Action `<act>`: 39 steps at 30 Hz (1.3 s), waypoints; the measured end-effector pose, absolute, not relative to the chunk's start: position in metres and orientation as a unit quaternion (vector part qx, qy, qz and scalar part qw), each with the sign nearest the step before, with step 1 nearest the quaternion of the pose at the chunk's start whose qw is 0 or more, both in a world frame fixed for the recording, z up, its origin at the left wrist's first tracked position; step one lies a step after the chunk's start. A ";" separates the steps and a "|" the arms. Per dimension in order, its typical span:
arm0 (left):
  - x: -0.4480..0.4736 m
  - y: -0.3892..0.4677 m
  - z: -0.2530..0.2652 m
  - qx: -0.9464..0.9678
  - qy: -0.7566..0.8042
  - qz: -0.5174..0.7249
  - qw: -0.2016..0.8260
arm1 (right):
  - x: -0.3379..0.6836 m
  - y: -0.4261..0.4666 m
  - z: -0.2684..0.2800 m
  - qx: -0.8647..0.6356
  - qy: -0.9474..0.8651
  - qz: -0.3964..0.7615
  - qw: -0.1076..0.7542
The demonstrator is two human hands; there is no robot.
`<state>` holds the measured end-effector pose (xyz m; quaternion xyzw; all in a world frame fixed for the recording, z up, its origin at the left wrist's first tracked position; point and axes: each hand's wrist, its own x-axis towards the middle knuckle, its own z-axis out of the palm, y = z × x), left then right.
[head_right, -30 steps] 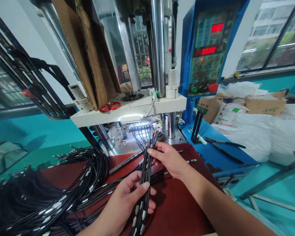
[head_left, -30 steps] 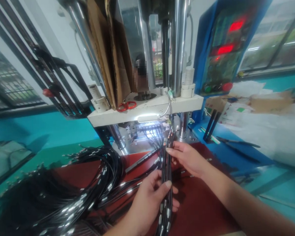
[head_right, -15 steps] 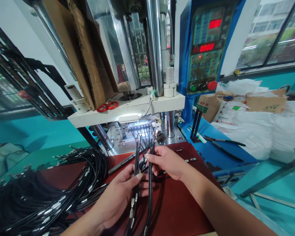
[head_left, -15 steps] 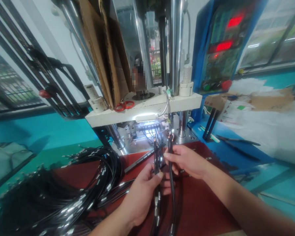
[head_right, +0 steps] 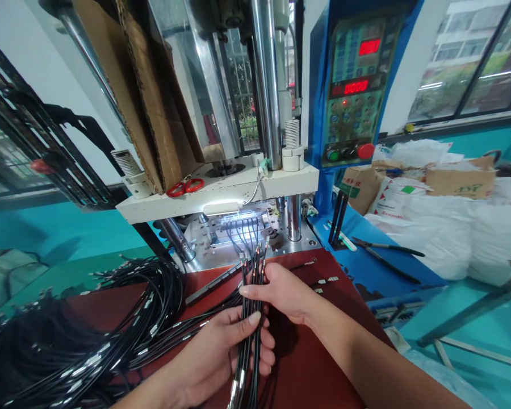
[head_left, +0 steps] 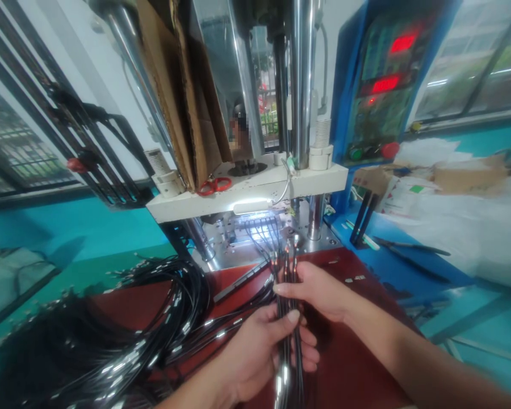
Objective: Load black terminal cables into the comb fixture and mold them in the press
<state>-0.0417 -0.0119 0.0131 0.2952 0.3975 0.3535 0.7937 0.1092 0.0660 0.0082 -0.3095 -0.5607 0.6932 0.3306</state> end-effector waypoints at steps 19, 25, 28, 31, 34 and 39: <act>-0.021 0.023 0.009 0.270 0.383 0.379 0.798 | 0.126 0.088 0.016 -0.410 -0.666 0.474 0.404; -0.020 0.019 0.010 0.262 0.383 0.416 0.782 | 0.124 0.084 0.018 -0.408 -0.748 0.427 0.304; -0.018 0.019 0.010 0.256 0.375 0.425 0.783 | 0.125 0.082 0.018 -0.417 -0.743 0.401 0.336; -0.017 0.017 0.008 0.260 0.373 0.447 0.771 | 0.130 0.079 0.019 -0.390 -0.779 0.395 0.293; -0.015 0.011 0.001 0.261 0.369 0.456 0.767 | 0.134 0.086 0.022 -0.406 -0.751 0.432 0.293; -0.016 0.005 -0.017 0.296 0.333 0.388 0.807 | 0.120 0.117 0.013 -0.549 -0.645 0.445 0.290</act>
